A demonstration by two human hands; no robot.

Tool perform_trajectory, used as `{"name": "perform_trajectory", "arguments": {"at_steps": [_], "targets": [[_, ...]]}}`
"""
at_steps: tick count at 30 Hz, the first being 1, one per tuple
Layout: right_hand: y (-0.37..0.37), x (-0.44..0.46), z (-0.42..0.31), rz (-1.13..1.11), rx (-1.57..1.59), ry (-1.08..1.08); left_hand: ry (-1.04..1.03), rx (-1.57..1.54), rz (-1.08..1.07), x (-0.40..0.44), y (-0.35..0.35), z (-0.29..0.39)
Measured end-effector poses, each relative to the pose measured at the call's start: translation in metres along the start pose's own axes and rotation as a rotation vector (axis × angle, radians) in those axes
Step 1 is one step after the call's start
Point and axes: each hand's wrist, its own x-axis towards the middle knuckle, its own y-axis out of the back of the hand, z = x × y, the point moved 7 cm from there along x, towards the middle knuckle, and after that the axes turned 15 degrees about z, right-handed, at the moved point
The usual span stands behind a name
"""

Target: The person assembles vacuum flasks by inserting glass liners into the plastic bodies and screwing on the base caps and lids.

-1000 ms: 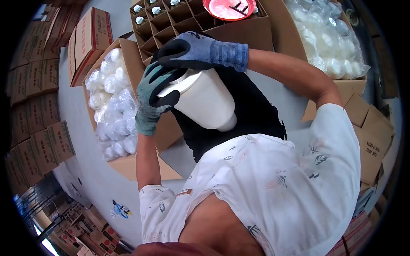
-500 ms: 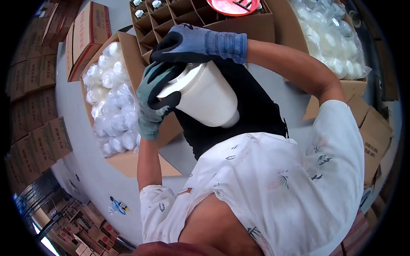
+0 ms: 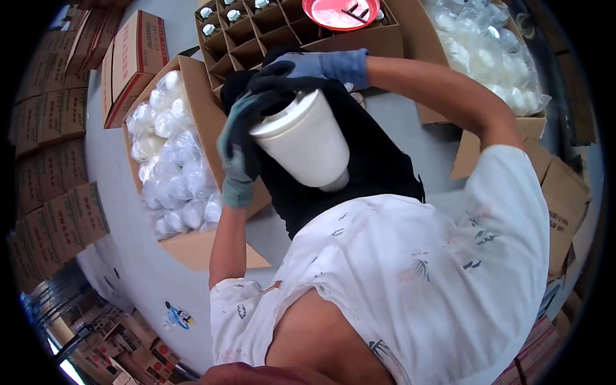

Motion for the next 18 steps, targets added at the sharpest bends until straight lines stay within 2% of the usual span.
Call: {"name": "perform_trajectory", "arguments": {"at_steps": [1,2,3,5,6,8,9,10,11,12,14,15,17,18], "targets": [[0.007,-0.009,-0.008,0.008,0.229,-0.341,0.053,0.020,0.062,-0.005,0.001,-0.011],[0.024,-0.014,-0.047,0.062,0.023,-0.093,0.115,0.035,0.117,-0.010,0.001,-0.021],[0.033,-0.036,-0.056,0.086,0.114,-0.159,0.181,0.041,0.173,-0.016,-0.004,-0.030],[0.052,-0.077,-0.086,0.132,0.095,-0.254,0.315,0.034,0.293,-0.031,-0.019,-0.051],[0.058,-0.097,-0.096,0.176,0.017,-0.323,0.516,0.037,0.236,-0.053,-0.032,-0.068],[0.059,-0.146,-0.097,0.332,0.059,-0.669,0.832,-0.003,0.024,-0.083,-0.051,-0.085],[0.051,-0.164,-0.096,0.489,0.245,-0.818,0.898,-0.118,0.078,-0.089,-0.051,-0.080],[0.041,-0.185,-0.088,0.659,0.436,-0.956,0.882,-0.226,0.094,-0.088,-0.052,-0.072],[0.025,-0.210,-0.074,0.692,0.324,-0.939,0.840,-0.148,0.042,-0.087,-0.044,-0.069],[-0.004,-0.233,-0.056,0.787,0.741,-1.104,0.796,-0.068,-0.006,-0.088,-0.039,-0.064],[-0.012,-0.211,-0.063,0.884,0.642,-0.965,0.774,-0.118,0.004,-0.096,-0.043,-0.062],[0.002,-0.173,-0.074,0.682,0.212,-0.801,0.744,-0.118,0.018,-0.104,-0.040,-0.075],[0.012,-0.136,-0.087,0.523,0.003,-0.513,0.716,-0.083,0.049,-0.100,-0.036,-0.079],[0.015,-0.124,-0.094,0.425,-0.110,-0.347,0.385,0.252,-0.231,-0.094,-0.039,-0.081]]}}
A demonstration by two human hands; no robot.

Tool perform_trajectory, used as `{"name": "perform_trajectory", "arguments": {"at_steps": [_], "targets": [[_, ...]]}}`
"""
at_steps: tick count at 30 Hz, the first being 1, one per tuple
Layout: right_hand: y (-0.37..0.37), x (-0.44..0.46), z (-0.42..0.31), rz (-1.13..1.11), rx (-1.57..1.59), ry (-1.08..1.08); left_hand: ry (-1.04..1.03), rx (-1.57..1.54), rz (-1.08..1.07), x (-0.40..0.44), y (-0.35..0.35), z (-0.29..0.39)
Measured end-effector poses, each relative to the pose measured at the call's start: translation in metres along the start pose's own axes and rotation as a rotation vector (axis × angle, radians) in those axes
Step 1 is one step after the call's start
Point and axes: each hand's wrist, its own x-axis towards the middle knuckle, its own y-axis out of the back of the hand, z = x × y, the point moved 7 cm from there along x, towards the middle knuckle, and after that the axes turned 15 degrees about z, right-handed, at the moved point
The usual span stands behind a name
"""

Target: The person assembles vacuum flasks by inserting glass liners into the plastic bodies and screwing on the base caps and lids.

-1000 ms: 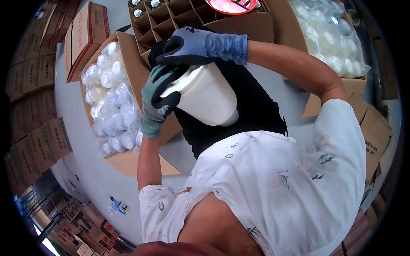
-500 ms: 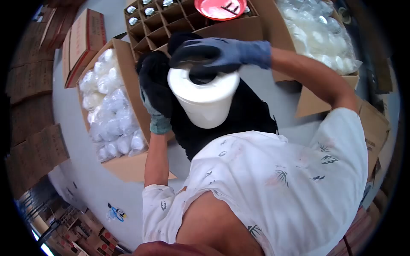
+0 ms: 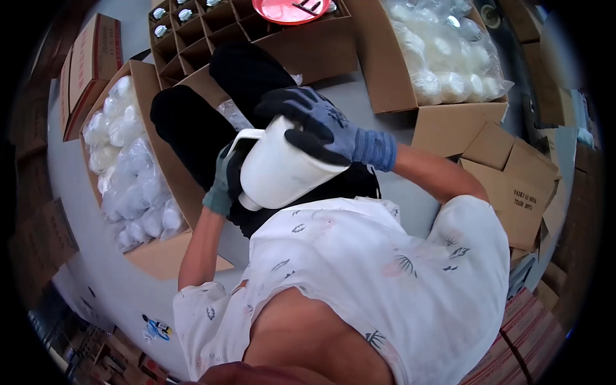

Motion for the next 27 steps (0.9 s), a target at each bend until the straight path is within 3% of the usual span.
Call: {"name": "perform_trajectory", "arguments": {"at_steps": [2,4,5,6,8,10,11,12,13,14,15,16,17,18,19,20,22,23,24,25,26,27], "targets": [[-0.012,0.019,-0.031,-0.177,-0.062,0.232,0.729,-0.731,-0.019,-0.009,-0.021,-0.042],[-0.012,0.026,-0.040,-0.240,-0.044,0.359,0.418,-0.688,-0.046,0.008,-0.013,-0.003],[-0.004,0.030,-0.034,-0.212,0.023,0.329,0.573,-0.845,0.011,0.010,-0.018,0.001],[0.005,0.030,-0.026,-0.180,0.080,0.315,0.191,-0.480,-0.004,0.016,-0.004,0.019],[0.017,0.013,0.041,0.135,0.245,-0.366,0.013,-0.306,0.207,0.022,0.018,0.058],[0.018,0.002,0.086,0.162,0.477,-0.682,-0.344,-0.008,0.277,0.033,0.027,0.118],[0.028,0.016,0.070,0.065,0.355,-0.662,-0.246,-0.091,0.290,0.037,0.035,0.104],[0.045,0.036,0.038,0.105,0.195,-0.387,-0.148,-0.181,0.307,0.043,0.044,0.090],[0.055,0.054,0.001,0.141,0.042,-0.115,-0.126,-0.040,0.272,0.054,0.048,0.094],[0.058,0.062,-0.026,0.182,-0.105,0.155,-0.369,0.192,0.202,0.058,0.048,0.111],[0.044,0.060,-0.026,-0.109,0.017,0.177,-0.279,0.161,0.223,0.063,0.052,0.106],[0.046,0.061,-0.033,-0.027,0.110,0.262,-0.188,0.135,0.236,0.066,0.055,0.101],[0.046,0.059,0.001,0.177,0.363,-0.104,-0.074,-0.157,0.355,0.068,0.060,0.120],[0.031,0.040,0.055,0.372,0.621,-0.496,-0.587,0.114,0.365,0.066,0.056,0.165],[0.004,0.027,0.125,0.265,1.230,-0.750,-0.735,0.302,0.253,0.063,0.040,0.194],[0.010,0.027,0.123,0.309,1.058,-0.653,-0.878,0.483,0.133,0.059,0.024,0.211],[0.030,0.041,0.090,0.364,0.699,-0.447,-0.701,0.240,0.236,0.074,0.049,0.191],[0.048,0.054,0.065,0.376,0.510,-0.341,-0.120,-0.197,0.227,0.090,0.063,0.129],[0.058,0.062,0.039,0.396,0.340,-0.251,-0.181,0.083,0.258,0.091,0.069,0.119],[0.065,0.074,-0.021,0.234,0.019,0.142,-0.236,0.364,0.292,0.092,0.074,0.109],[0.058,0.073,-0.022,0.110,0.124,0.223,-0.447,0.698,0.400,0.085,0.074,0.104],[0.057,0.069,0.006,0.270,0.380,-0.138,-0.564,0.410,0.361,0.085,0.066,0.135]]}}
